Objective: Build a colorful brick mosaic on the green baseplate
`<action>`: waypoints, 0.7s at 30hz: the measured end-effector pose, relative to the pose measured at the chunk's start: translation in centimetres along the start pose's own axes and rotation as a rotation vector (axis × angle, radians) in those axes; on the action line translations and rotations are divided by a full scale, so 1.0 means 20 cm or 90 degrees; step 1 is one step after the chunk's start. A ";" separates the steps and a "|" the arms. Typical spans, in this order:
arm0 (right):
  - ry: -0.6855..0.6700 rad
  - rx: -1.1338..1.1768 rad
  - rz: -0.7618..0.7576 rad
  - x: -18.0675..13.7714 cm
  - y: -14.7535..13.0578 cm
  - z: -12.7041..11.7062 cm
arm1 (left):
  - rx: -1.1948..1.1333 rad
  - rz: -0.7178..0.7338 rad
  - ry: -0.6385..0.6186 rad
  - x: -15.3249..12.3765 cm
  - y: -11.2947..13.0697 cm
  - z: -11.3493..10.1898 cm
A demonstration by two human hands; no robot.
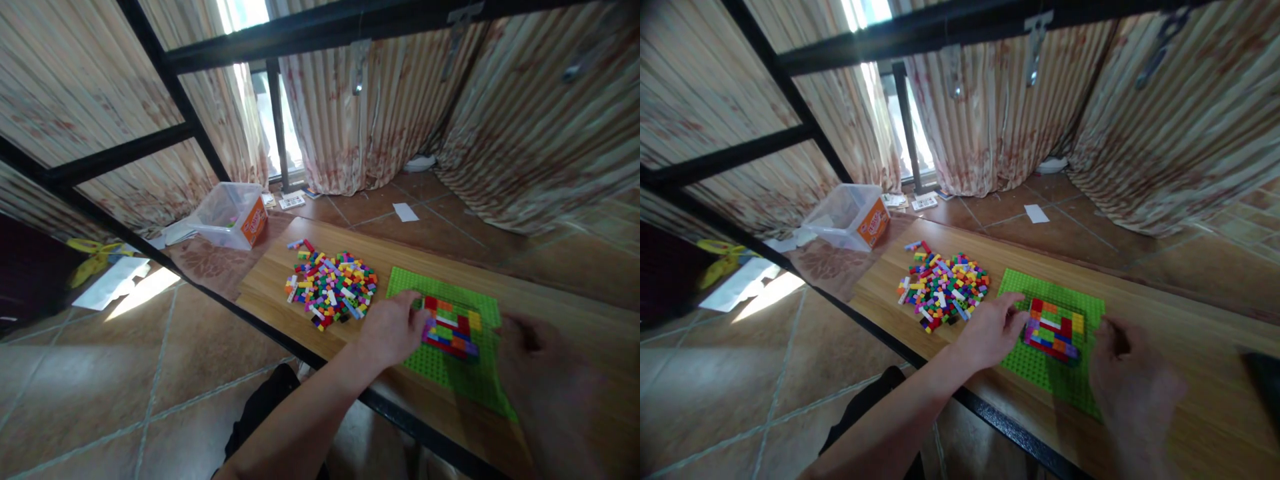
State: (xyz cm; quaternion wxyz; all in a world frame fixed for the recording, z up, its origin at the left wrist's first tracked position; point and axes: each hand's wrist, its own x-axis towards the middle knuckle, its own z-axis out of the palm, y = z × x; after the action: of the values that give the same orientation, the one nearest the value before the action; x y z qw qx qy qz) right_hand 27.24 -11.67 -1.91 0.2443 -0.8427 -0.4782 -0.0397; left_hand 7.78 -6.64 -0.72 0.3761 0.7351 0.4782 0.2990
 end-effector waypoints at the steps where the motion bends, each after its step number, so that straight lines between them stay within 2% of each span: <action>1: 0.033 0.037 -0.017 -0.02 -0.04 -0.02 | -0.012 -0.007 0.023 0.00 0.00 -0.03; 2: 0.060 0.081 -0.042 -0.04 -0.09 -0.03 | -0.027 -0.015 0.047 0.00 0.00 -0.05; 6: 0.001 0.227 -0.194 -0.17 -0.30 0.02 | -0.120 -0.039 0.175 0.01 -0.05 -0.17; 10: -0.062 0.343 -0.385 -0.29 -0.48 0.14 | -0.333 -0.095 0.348 0.05 -0.11 -0.34; 12: -0.096 0.349 -0.401 -0.34 -0.55 0.19 | -0.460 -0.117 0.428 0.05 -0.13 -0.44; 15: -0.114 0.318 -0.409 -0.40 -0.63 0.24 | -0.564 -0.117 0.484 0.03 -0.14 -0.57; 21: -0.091 0.333 -0.456 -0.48 -0.73 0.31 | -0.662 -0.128 0.525 -0.01 -0.17 -0.67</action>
State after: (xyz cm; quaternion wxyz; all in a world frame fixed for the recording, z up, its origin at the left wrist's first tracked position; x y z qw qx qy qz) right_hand 8.97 -10.25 -4.76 0.3862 -0.5344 -0.7495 0.0584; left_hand -4.70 -2.32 3.64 0.4937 0.2354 0.4429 0.7104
